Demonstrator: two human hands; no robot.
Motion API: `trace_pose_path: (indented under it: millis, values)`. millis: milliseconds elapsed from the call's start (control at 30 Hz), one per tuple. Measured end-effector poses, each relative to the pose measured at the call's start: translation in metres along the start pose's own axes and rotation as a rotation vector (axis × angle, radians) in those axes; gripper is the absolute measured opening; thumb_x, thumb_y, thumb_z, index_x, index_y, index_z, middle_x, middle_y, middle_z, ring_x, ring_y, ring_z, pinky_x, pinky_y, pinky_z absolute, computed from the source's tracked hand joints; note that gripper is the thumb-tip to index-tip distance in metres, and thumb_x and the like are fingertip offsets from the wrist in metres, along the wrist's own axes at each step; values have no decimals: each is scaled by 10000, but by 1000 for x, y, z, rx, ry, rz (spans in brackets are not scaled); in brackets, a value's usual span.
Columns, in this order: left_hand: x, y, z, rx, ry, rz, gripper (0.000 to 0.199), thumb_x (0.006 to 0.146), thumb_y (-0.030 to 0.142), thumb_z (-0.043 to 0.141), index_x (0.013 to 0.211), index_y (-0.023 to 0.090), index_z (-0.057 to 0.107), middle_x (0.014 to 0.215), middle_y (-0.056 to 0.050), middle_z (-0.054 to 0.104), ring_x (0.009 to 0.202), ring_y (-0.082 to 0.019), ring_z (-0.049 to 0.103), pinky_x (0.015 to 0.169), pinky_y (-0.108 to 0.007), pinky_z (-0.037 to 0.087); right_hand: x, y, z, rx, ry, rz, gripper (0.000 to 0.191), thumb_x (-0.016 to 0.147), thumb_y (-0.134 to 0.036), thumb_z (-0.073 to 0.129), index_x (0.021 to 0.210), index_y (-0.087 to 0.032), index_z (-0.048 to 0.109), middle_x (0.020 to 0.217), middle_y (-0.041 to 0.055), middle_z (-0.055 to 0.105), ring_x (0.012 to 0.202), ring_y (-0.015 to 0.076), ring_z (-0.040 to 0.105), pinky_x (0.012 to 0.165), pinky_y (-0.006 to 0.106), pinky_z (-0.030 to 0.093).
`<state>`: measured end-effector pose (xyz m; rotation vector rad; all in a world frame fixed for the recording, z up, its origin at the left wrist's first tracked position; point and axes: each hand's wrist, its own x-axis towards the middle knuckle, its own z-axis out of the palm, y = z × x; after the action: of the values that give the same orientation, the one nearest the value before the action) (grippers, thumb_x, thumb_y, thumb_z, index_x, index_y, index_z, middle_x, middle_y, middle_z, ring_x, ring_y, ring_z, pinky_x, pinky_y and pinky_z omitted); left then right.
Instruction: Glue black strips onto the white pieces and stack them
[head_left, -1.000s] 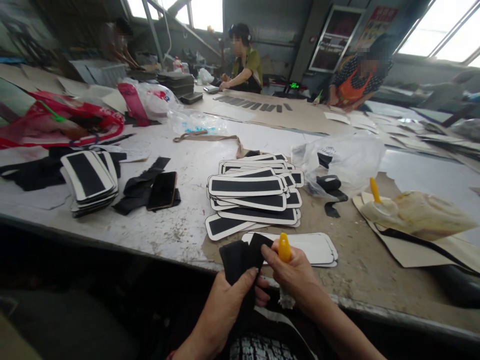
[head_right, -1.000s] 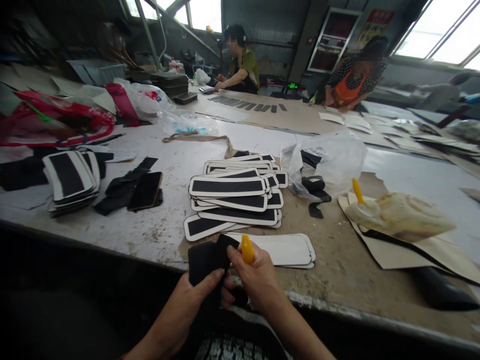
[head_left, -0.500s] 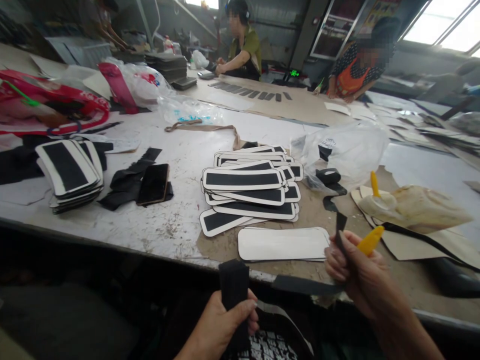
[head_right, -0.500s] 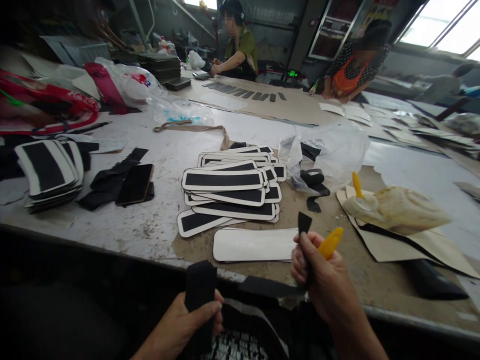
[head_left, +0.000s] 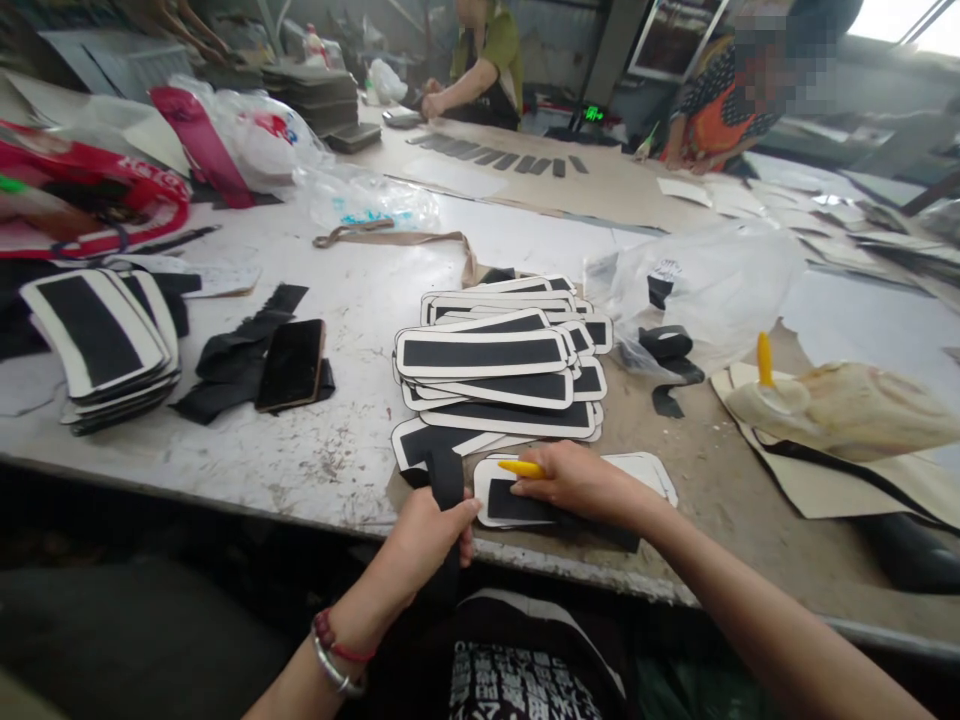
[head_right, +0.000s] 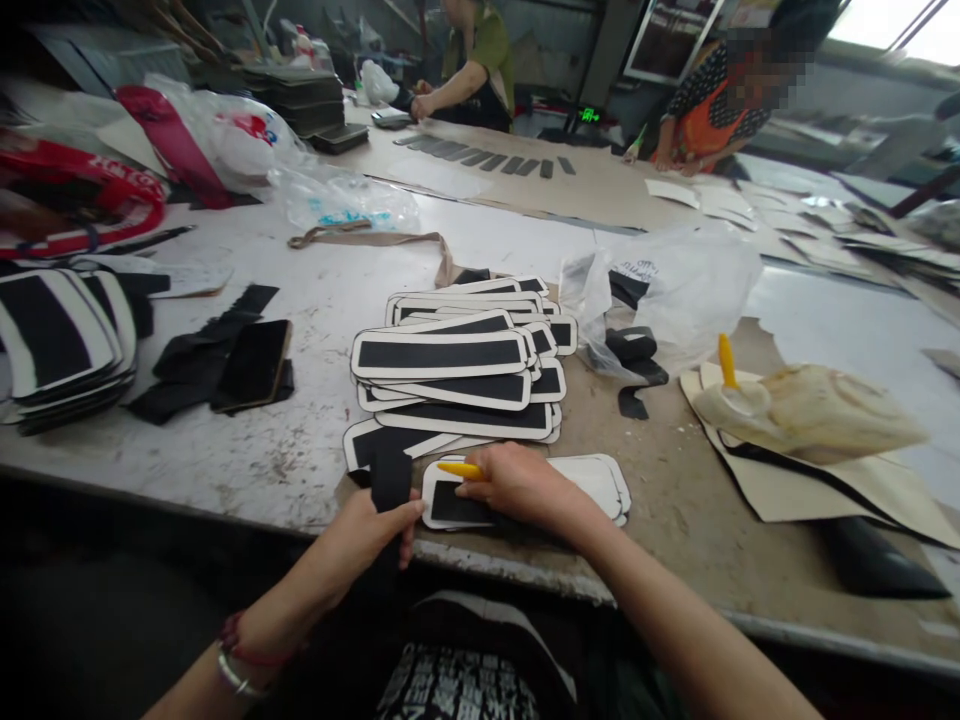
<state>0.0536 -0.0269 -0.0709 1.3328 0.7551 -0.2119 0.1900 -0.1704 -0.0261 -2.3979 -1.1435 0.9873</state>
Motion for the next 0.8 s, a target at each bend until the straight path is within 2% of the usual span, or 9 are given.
trace_pose_path:
  millis: [100, 200, 333, 500, 633, 733, 800]
  values:
    - [4, 0, -1, 27, -26, -28, 202, 659, 342, 625, 626, 156, 554, 432, 7, 529, 384, -152, 512, 396, -260, 443, 14, -3, 1, -158, -59, 38, 179, 849, -357, 593, 860, -198, 676, 710, 19, 659, 644, 153, 571, 564, 230, 314]
    - [8, -1, -2, 31, -34, -50, 175, 674, 315, 619, 614, 165, 553, 443, 7, 539, 395, -164, 531, 399, -271, 460, 19, -6, 0, -224, -79, 52, 171, 853, -346, 590, 894, -209, 683, 763, 33, 685, 686, 172, 602, 574, 234, 323]
    - [11, -1, -3, 33, -43, -66, 202, 703, 293, 597, 555, 165, 547, 445, -6, 552, 402, -161, 538, 420, -271, 475, 22, -7, 1, -240, -74, 38, 170, 857, -343, 587, 903, -210, 682, 787, 43, 697, 715, 191, 620, 580, 243, 330]
    - [12, 2, -2, 70, -38, -110, 338, 753, 309, 591, 461, 142, 556, 412, -56, 566, 369, -150, 532, 402, -239, 442, 23, -6, 2, -264, -74, 42, 182, 860, -352, 578, 899, -212, 688, 817, 55, 711, 742, 207, 639, 577, 247, 338]
    - [13, 3, 2, 74, 0, -123, 359, 741, 345, 643, 452, 161, 533, 389, -31, 536, 357, -166, 527, 377, -263, 449, 24, -11, 4, -277, -68, 22, 168, 861, -315, 571, 932, -217, 689, 884, 57, 722, 810, 212, 651, 632, 245, 376]
    - [13, 4, 5, 96, 25, -121, 357, 742, 298, 613, 424, 169, 513, 360, -31, 515, 331, -164, 505, 361, -262, 436, 21, -11, 4, -298, -55, 16, 204, 847, -363, 592, 943, -207, 683, 905, 76, 722, 840, 234, 654, 635, 255, 382]
    - [12, 4, 6, 112, 30, -103, 362, 733, 295, 608, 409, 166, 511, 354, -38, 517, 327, -156, 499, 362, -248, 422, 11, -3, 0, -305, -43, 22, 247, 819, -403, 620, 941, -196, 678, 906, 90, 719, 829, 248, 652, 618, 262, 376]
